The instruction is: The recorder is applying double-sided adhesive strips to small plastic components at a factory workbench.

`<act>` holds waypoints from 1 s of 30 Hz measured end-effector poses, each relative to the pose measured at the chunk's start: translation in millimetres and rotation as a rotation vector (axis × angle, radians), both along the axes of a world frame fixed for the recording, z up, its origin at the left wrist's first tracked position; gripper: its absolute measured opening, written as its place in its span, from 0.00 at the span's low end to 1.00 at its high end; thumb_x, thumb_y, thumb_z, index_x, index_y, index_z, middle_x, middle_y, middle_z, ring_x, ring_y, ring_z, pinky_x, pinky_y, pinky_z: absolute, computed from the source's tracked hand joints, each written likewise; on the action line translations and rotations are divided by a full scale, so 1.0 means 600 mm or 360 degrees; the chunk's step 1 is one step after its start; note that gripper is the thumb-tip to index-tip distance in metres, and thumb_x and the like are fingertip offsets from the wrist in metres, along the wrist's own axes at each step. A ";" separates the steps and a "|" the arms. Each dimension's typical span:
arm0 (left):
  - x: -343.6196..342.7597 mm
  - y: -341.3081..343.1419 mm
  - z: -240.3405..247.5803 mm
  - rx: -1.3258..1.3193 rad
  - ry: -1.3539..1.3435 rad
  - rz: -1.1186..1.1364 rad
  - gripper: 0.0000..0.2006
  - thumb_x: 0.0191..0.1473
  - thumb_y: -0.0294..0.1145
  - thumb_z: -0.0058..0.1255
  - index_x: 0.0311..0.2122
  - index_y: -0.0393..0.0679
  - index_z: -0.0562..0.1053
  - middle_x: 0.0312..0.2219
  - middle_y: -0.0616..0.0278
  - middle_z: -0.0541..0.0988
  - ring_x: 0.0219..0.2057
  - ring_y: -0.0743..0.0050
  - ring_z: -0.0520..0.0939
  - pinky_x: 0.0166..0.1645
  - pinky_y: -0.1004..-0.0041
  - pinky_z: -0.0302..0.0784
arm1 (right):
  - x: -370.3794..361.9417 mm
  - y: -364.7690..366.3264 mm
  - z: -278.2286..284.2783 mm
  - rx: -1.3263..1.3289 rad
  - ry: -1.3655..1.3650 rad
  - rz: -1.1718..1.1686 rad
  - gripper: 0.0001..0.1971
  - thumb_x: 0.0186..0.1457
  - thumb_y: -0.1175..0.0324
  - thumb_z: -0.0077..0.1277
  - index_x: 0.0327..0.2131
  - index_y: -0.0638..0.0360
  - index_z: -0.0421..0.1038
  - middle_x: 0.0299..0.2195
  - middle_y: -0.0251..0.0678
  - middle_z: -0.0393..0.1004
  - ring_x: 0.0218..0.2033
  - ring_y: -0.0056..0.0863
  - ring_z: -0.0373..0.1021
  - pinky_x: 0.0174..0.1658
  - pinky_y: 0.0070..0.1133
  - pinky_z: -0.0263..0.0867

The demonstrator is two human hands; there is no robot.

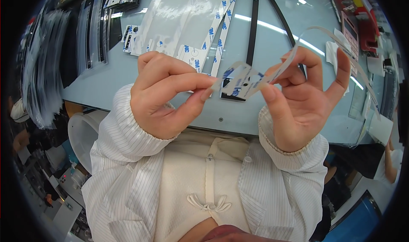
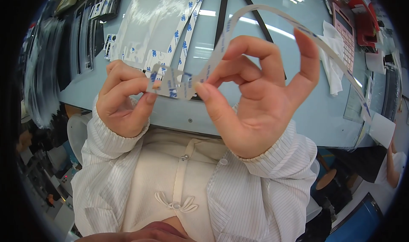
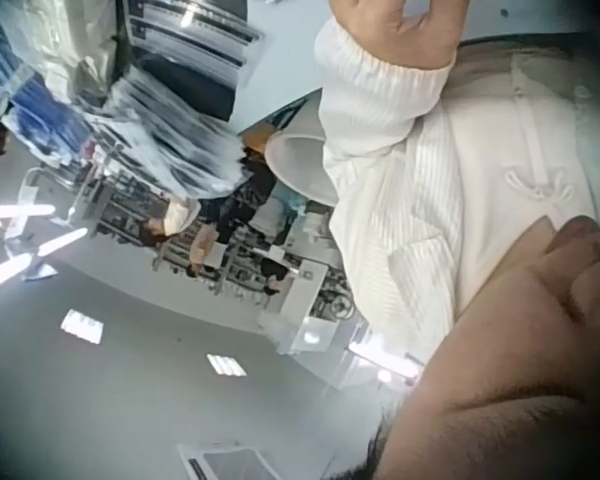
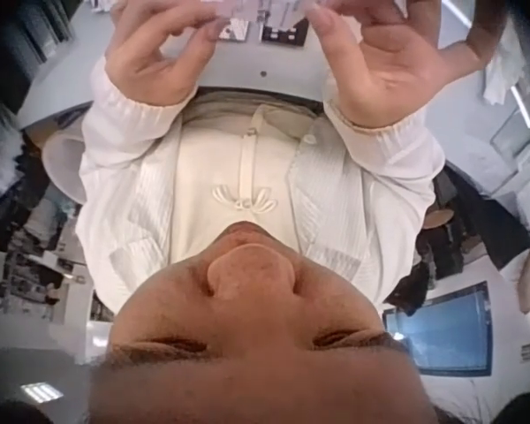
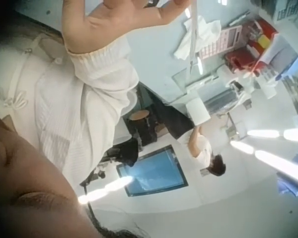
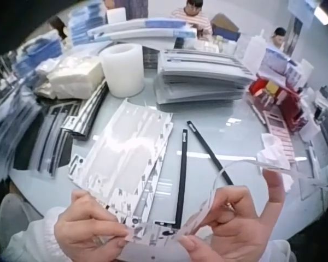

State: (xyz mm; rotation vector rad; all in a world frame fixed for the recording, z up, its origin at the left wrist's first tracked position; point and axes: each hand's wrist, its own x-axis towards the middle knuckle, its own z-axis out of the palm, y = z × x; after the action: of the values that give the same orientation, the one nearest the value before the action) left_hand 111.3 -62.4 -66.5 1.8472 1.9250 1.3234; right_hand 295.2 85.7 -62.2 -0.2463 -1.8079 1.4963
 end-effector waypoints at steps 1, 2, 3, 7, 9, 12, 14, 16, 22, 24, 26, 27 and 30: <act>-0.001 -0.001 0.000 -0.0008 0.0028 0.0016 0.16 0.41 0.18 0.62 0.39 0.45 0.81 0.27 0.73 0.78 0.29 0.81 0.76 0.45 0.74 0.59 | 0.001 0.003 0.001 0.0000 0.0003 0.0003 0.52 0.49 0.89 0.53 0.67 0.54 0.26 0.51 0.49 0.62 0.42 0.27 0.71 0.47 0.23 0.70; -0.001 -0.002 0.000 -0.0007 0.0031 0.0019 0.16 0.41 0.18 0.62 0.39 0.45 0.81 0.27 0.73 0.78 0.29 0.81 0.76 0.45 0.74 0.59 | 0.003 0.005 0.003 0.0002 -0.0009 -0.0072 0.51 0.50 0.89 0.53 0.67 0.54 0.27 0.51 0.49 0.62 0.42 0.27 0.71 0.47 0.23 0.70; -0.001 -0.004 -0.001 -0.0014 0.0007 0.0038 0.17 0.41 0.18 0.61 0.40 0.44 0.81 0.27 0.73 0.78 0.29 0.81 0.76 0.45 0.74 0.59 | 0.005 0.008 0.005 0.0004 -0.0021 -0.0147 0.50 0.51 0.89 0.53 0.67 0.54 0.27 0.52 0.49 0.62 0.42 0.27 0.71 0.47 0.23 0.70; 0.000 -0.007 -0.003 -0.0037 -0.0110 0.0076 0.14 0.42 0.18 0.62 0.38 0.44 0.82 0.25 0.73 0.79 0.27 0.82 0.76 0.44 0.74 0.60 | 0.010 0.022 0.000 0.0010 0.0004 -0.0158 0.49 0.52 0.87 0.53 0.67 0.54 0.28 0.52 0.49 0.62 0.42 0.26 0.71 0.46 0.23 0.70; -0.001 -0.007 -0.006 -0.0049 -0.0167 0.0062 0.13 0.41 0.19 0.63 0.36 0.44 0.83 0.24 0.72 0.79 0.26 0.82 0.75 0.43 0.74 0.60 | 0.014 0.022 -0.001 -0.0064 -0.0043 -0.0205 0.49 0.51 0.86 0.54 0.67 0.55 0.30 0.52 0.49 0.63 0.42 0.26 0.72 0.46 0.22 0.71; -0.005 -0.006 -0.010 -0.0040 -0.0261 0.0028 0.11 0.40 0.21 0.65 0.34 0.45 0.83 0.23 0.72 0.79 0.24 0.82 0.73 0.41 0.75 0.61 | 0.015 0.021 -0.001 -0.0162 -0.0081 -0.0205 0.49 0.50 0.87 0.55 0.66 0.55 0.31 0.51 0.48 0.63 0.41 0.25 0.71 0.46 0.22 0.70; -0.006 -0.006 -0.012 -0.0023 -0.0299 0.0024 0.11 0.40 0.22 0.66 0.33 0.45 0.83 0.23 0.73 0.79 0.22 0.82 0.72 0.40 0.75 0.62 | 0.014 0.022 -0.001 -0.0202 -0.0086 -0.0215 0.49 0.50 0.87 0.55 0.66 0.56 0.32 0.51 0.48 0.63 0.40 0.25 0.71 0.45 0.22 0.70; -0.009 -0.007 -0.014 -0.0021 -0.0299 -0.0003 0.10 0.40 0.23 0.66 0.33 0.46 0.83 0.23 0.73 0.79 0.22 0.82 0.71 0.39 0.76 0.62 | 0.014 0.023 -0.002 -0.0240 -0.0096 -0.0231 0.49 0.50 0.87 0.56 0.66 0.56 0.32 0.50 0.48 0.64 0.39 0.24 0.71 0.44 0.22 0.70; -0.005 -0.007 -0.012 -0.0090 -0.0302 0.0028 0.13 0.40 0.24 0.66 0.36 0.45 0.82 0.23 0.73 0.78 0.24 0.82 0.73 0.41 0.76 0.62 | 0.018 0.037 -0.005 -0.0107 -0.0193 -0.0177 0.49 0.49 0.86 0.56 0.66 0.57 0.32 0.48 0.47 0.65 0.38 0.23 0.71 0.42 0.20 0.70; -0.004 -0.016 -0.007 -0.0173 -0.0286 -0.0022 0.14 0.40 0.23 0.65 0.37 0.44 0.80 0.26 0.69 0.78 0.27 0.77 0.73 0.40 0.74 0.64 | 0.019 0.040 -0.003 -0.0094 -0.0384 -0.0086 0.51 0.47 0.86 0.58 0.66 0.57 0.32 0.47 0.46 0.65 0.36 0.22 0.71 0.41 0.18 0.69; -0.004 -0.017 -0.009 -0.0262 -0.0268 -0.0076 0.16 0.39 0.22 0.63 0.39 0.42 0.79 0.29 0.64 0.78 0.29 0.73 0.74 0.40 0.72 0.65 | 0.023 0.043 -0.003 -0.0131 -0.0454 -0.0030 0.52 0.46 0.85 0.58 0.66 0.57 0.32 0.46 0.46 0.66 0.35 0.22 0.71 0.41 0.18 0.69; -0.005 -0.016 -0.014 -0.0220 -0.0154 -0.0209 0.17 0.39 0.22 0.63 0.39 0.42 0.78 0.29 0.63 0.77 0.30 0.71 0.74 0.39 0.73 0.65 | 0.025 0.045 -0.004 -0.0164 -0.0519 0.0028 0.53 0.45 0.85 0.59 0.66 0.57 0.32 0.45 0.45 0.66 0.35 0.22 0.72 0.41 0.18 0.70; -0.002 -0.024 -0.051 -0.0065 -0.0029 -0.0414 0.17 0.37 0.26 0.64 0.38 0.42 0.78 0.32 0.60 0.79 0.31 0.65 0.75 0.38 0.73 0.66 | 0.023 0.048 -0.020 -0.0046 -0.0608 0.0103 0.54 0.44 0.85 0.60 0.66 0.56 0.32 0.43 0.44 0.67 0.32 0.21 0.73 0.40 0.18 0.70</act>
State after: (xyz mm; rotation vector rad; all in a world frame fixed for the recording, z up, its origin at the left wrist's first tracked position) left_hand 110.2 -77.0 -97.2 1.9765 1.6220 1.2046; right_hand 308.9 114.5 -74.3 -0.5221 -2.1085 1.6033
